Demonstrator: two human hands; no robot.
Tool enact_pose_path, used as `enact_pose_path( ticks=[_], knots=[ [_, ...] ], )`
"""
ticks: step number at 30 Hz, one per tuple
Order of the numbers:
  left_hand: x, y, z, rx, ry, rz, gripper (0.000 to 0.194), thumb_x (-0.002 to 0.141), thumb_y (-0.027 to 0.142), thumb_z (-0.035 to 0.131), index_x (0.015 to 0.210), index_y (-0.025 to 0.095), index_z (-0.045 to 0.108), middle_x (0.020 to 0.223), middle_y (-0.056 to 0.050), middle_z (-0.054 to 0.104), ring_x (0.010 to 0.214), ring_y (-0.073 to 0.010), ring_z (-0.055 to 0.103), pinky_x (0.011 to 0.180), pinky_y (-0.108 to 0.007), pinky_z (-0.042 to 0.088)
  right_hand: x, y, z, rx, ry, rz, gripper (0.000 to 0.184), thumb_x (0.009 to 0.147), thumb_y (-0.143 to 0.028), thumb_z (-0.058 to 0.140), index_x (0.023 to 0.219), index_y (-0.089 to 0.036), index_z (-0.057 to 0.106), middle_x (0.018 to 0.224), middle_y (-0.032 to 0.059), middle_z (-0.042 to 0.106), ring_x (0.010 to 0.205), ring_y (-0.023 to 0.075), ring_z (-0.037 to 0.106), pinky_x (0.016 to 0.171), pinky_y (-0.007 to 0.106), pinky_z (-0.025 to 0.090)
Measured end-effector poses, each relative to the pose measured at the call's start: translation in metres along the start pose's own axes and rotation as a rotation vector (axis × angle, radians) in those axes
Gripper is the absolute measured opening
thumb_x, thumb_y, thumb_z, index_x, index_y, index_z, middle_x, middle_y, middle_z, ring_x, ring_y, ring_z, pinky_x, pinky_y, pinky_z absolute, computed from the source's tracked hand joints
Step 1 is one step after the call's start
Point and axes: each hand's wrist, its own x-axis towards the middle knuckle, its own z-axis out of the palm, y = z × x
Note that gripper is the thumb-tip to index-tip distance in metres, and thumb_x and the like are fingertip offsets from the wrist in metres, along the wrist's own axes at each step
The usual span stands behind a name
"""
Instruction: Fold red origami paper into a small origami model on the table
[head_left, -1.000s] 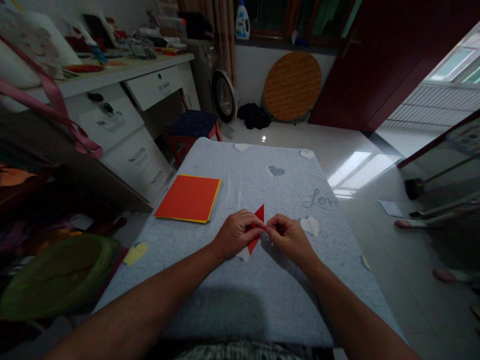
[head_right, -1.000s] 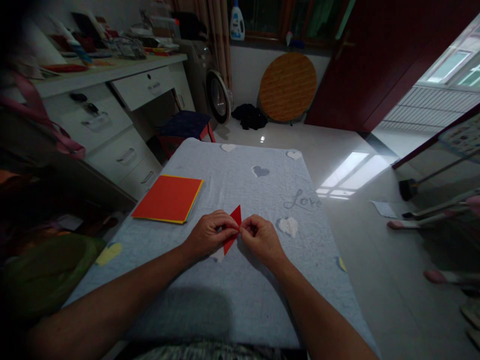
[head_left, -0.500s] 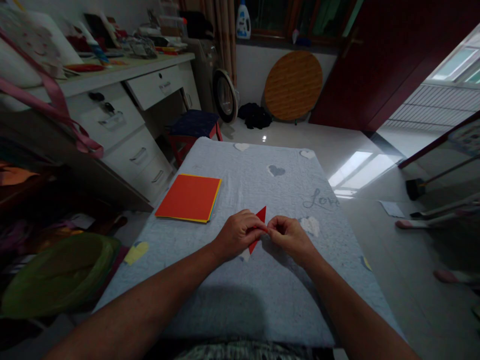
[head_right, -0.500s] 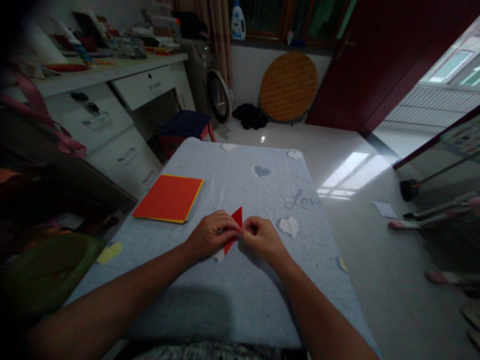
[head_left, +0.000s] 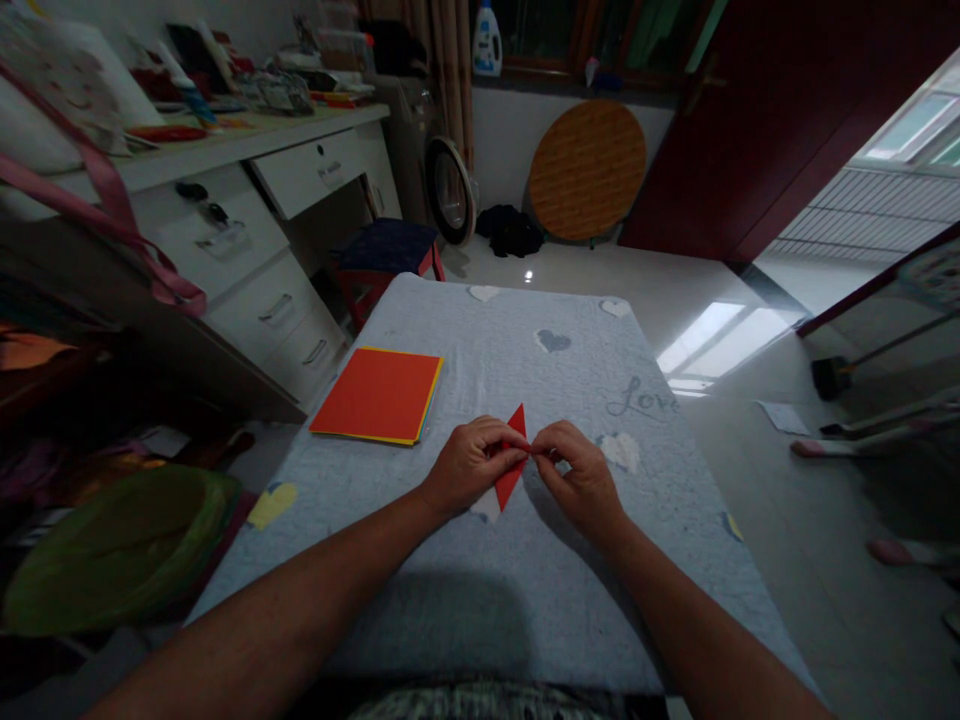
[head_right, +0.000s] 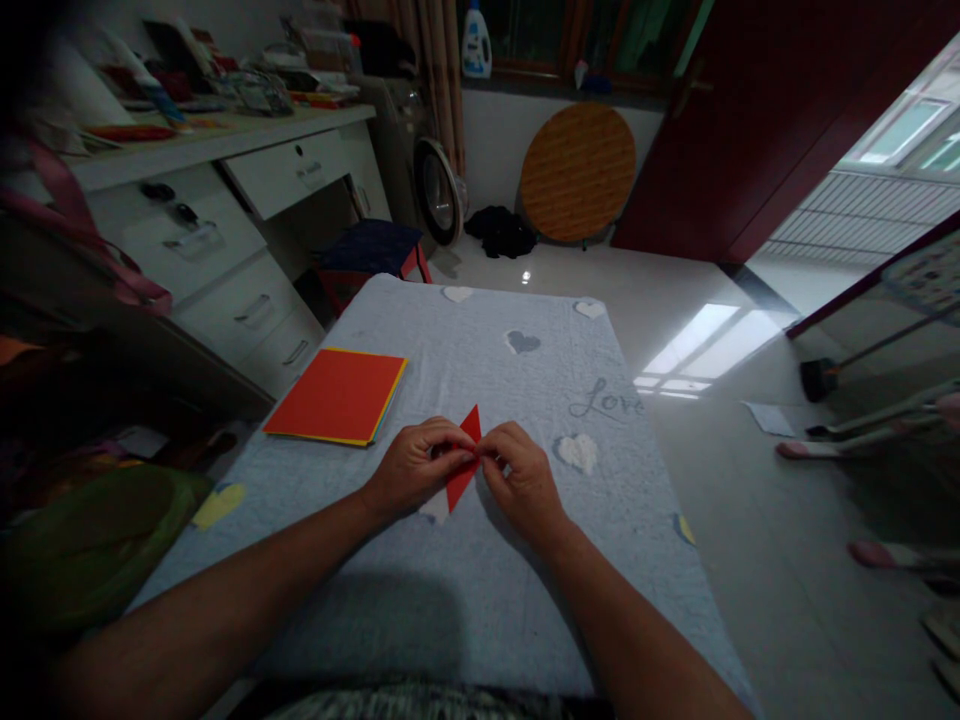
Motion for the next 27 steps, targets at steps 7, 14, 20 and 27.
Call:
enact_pose_path(
  ticks=[7,14,20,27],
  knots=[
    [0.0000,-0.0015,0.0002,0.018,0.022,0.010,0.006,0.084,0.018,0.071,0.088,0.020,0.075,0.080,-0.003,0.072,0.073,-0.0151,0.062,0.071,-0.028,0.049,-0.0007,-0.0003,0.0015,-0.068,0.014,-0.067,0.017,0.087,-0.011,0.053,0.090,-0.023,0.064,0.085,0.0041,0.060,0.077,0.0164,0.060,0.071,0.029,0.049],
    [-0.0005,-0.0021,0.0003,0.008,0.010,0.014,0.004,0.083,0.018,0.072,0.086,0.020,0.075,0.078,-0.003,0.071,0.075,-0.0156,0.063,0.072,-0.027,0.049,0.0001,0.0001,0.0013,-0.096,0.049,-0.077,0.016,0.086,-0.009,0.054,0.084,-0.022,0.065,0.082,0.0026,0.056,0.075,0.0155,0.058,0.069,0.028,0.047],
    [-0.0001,0.0003,0.0002,0.018,0.017,0.008,0.005,0.084,0.019,0.071,0.086,0.020,0.075,0.079,-0.002,0.071,0.074,-0.0153,0.062,0.071,-0.027,0.049,-0.0016,0.0037,0.0038,-0.062,0.047,-0.039,0.016,0.087,-0.011,0.055,0.084,-0.023,0.065,0.083,0.0021,0.057,0.077,0.0157,0.057,0.070,0.028,0.046],
    [-0.0003,-0.0006,-0.0001,0.021,0.010,0.026,0.004,0.084,0.021,0.071,0.085,0.020,0.075,0.078,-0.003,0.071,0.074,-0.0156,0.062,0.071,-0.027,0.048,0.0007,0.0011,0.0043,-0.016,0.029,-0.035,0.016,0.087,-0.011,0.052,0.083,-0.022,0.062,0.081,0.0024,0.059,0.075,0.0161,0.058,0.069,0.029,0.046]
  ],
)
